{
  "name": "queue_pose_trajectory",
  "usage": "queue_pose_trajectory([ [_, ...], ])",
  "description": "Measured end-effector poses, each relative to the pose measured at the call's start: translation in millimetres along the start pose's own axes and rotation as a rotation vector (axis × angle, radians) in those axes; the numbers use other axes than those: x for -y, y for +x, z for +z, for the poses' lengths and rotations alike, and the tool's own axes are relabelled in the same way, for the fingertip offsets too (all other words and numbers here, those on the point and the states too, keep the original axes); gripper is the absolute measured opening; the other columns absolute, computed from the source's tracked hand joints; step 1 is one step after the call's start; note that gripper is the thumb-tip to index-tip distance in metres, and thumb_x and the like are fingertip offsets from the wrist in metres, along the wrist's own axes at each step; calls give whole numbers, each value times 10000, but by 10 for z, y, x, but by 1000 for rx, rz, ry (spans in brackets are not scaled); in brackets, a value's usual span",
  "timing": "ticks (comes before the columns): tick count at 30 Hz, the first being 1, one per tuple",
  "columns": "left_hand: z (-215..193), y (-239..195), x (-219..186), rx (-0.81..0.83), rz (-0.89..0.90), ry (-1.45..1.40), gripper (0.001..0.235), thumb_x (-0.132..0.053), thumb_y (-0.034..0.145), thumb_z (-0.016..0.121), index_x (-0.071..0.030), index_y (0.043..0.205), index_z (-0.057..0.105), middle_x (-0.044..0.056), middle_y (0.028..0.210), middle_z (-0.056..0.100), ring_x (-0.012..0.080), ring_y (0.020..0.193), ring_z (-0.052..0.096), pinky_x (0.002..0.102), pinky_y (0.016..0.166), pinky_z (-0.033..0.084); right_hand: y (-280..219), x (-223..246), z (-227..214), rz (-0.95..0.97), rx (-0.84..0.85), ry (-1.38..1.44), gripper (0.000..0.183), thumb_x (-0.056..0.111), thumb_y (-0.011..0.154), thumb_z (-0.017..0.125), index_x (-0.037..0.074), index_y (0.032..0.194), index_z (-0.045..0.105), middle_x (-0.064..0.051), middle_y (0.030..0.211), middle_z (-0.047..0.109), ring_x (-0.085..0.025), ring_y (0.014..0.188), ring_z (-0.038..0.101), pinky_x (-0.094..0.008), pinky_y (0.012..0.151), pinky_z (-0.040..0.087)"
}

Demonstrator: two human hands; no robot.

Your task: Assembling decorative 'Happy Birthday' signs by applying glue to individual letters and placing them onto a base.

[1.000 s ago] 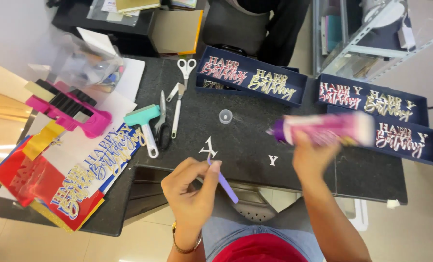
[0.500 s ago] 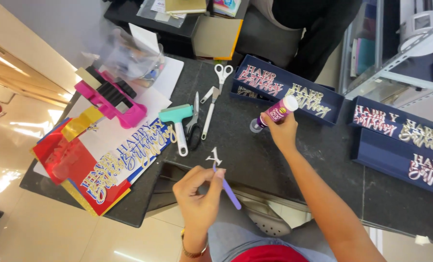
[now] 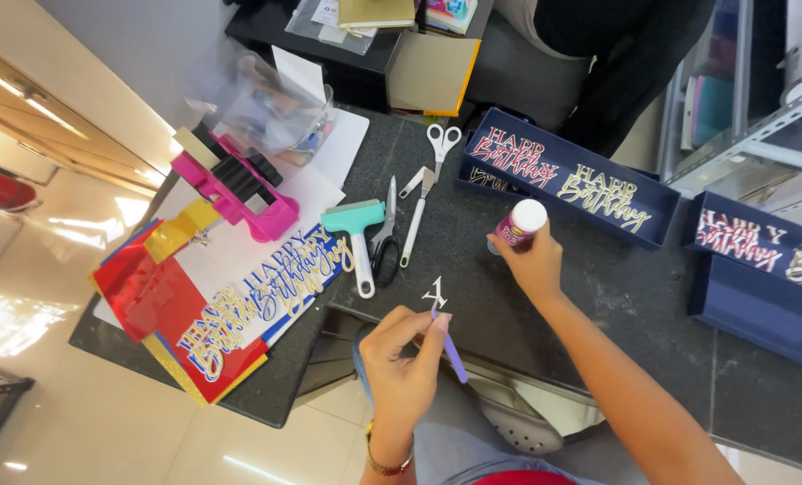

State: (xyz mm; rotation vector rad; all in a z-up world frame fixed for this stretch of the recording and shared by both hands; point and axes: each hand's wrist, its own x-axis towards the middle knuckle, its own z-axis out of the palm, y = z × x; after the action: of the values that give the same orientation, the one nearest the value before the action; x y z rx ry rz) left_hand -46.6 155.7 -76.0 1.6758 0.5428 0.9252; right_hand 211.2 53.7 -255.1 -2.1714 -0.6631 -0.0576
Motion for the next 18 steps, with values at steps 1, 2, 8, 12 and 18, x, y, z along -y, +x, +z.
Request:
queue_pose_trajectory([
  [1, 11, 7, 26, -2, 0, -18, 165, -91, 900, 727, -49, 742, 744, 16, 639, 595, 90, 587, 536, 230, 565, 451, -23, -3, 71, -9, -50, 12, 818, 397, 807, 867, 19, 1419, 478, -196, 1309, 663, -335, 1186, 649, -419, 872, 589],
  [2, 32, 3, 49, -3, -3, -38, 133, -98, 905, 731, -36, 795, 772, 28, 682, 629, 98, 610, 552, 231, 592, 479, -58, -17, 120, -16, -100, 19, 770, 387, 819, 868, 28, 1385, 488, -199, 1321, 653, -339, 1205, 638, -414, 868, 594],
  [8, 196, 1, 129, 67, -118, -273, 190, -232, 951, 702, -84, 943, 821, 26, 1110, 573, 226, 1225, 606, 355, 1061, 489, -5, 232, 432, -80, -55, 73, 586, 446, 817, 870, 83, 1061, 481, -132, 1034, 693, -242, 899, 674, -354, 634, 539],
  [12, 281, -38, 194, 152, -231, -505, 194, -247, 943, 718, -83, 903, 815, 35, 1176, 564, 193, 1244, 535, 375, 1016, 466, -244, 672, -76, 20, -80, 85, 903, 491, 662, 928, 108, 1372, 522, -59, 1292, 583, -254, 1124, 485, -388, 879, 405],
  [18, 867, -96, 654, 539, -119, -1276, 275, -327, 946, 757, -136, 752, 717, 28, 1119, 453, 249, 1408, 399, 336, 1099, 373, -1216, 870, -1105, 157, 211, 747, 312, 280, 1017, 604, 74, 828, 743, -70, 665, 692, -140, 643, 580, -258, 628, 444],
])
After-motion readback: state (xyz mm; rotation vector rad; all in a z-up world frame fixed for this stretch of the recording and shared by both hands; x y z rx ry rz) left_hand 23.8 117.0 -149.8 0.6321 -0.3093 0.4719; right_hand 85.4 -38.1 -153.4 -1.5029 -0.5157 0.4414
